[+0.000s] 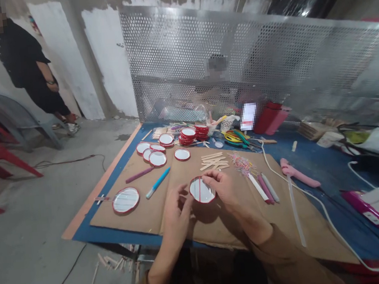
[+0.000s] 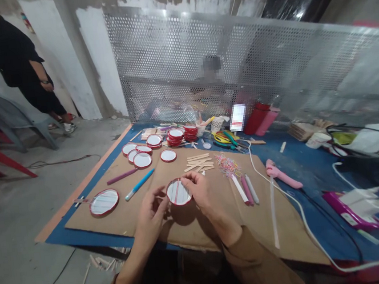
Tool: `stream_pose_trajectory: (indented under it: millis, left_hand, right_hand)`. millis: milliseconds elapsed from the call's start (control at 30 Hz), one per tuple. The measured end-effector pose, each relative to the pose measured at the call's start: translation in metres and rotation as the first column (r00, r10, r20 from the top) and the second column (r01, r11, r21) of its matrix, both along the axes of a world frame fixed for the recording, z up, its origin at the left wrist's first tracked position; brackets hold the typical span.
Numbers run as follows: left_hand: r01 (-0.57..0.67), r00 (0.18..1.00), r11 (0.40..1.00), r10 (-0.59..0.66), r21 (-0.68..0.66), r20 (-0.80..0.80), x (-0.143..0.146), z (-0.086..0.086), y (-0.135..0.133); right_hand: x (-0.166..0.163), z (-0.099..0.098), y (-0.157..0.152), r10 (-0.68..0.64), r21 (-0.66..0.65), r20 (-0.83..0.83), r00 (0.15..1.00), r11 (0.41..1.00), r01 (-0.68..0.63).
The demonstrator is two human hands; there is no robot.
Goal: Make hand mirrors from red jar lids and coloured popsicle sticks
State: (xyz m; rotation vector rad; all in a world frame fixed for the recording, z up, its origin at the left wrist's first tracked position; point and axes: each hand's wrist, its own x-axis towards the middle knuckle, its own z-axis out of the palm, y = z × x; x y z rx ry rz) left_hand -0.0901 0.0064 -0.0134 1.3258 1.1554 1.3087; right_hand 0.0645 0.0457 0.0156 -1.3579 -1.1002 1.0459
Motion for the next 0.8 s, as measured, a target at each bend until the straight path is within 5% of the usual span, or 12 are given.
stream_pose_trajectory:
  millis: [133,600,700,800]
  left_hand:
    - [0.142,0.988,0.989,-0.140,0.041,-0.061,-0.001,0.004,-0.001]
    - [0.153,0.979,0.987,-0.144,0.055,-0.142,0.001,0.003,-0.007]
    - [0.075,0.991,0.995,-0.066,0.068,-0.120,0.001,0.002,-0.007]
    - [-0.161,0.987,0.983,0.161,0.090,0.005,0.000,-0.001,-0.011]
  right_hand:
    - [0.005,-0.003,-0.006,-0.033,0.008,-0.043,0.999,0.999,0.034]
    - [0.010,-0.019,-0.008,-0.055,0.093,0.105,0.993,0.995,0.045]
    - [0.007,-0.021,-0.004,-0.073,0.113,0.143,0.987,0.992,0.056]
    - [-0.001,-0.019,0.001,-0.081,0.139,0.206,0.975,0.989,0.053]
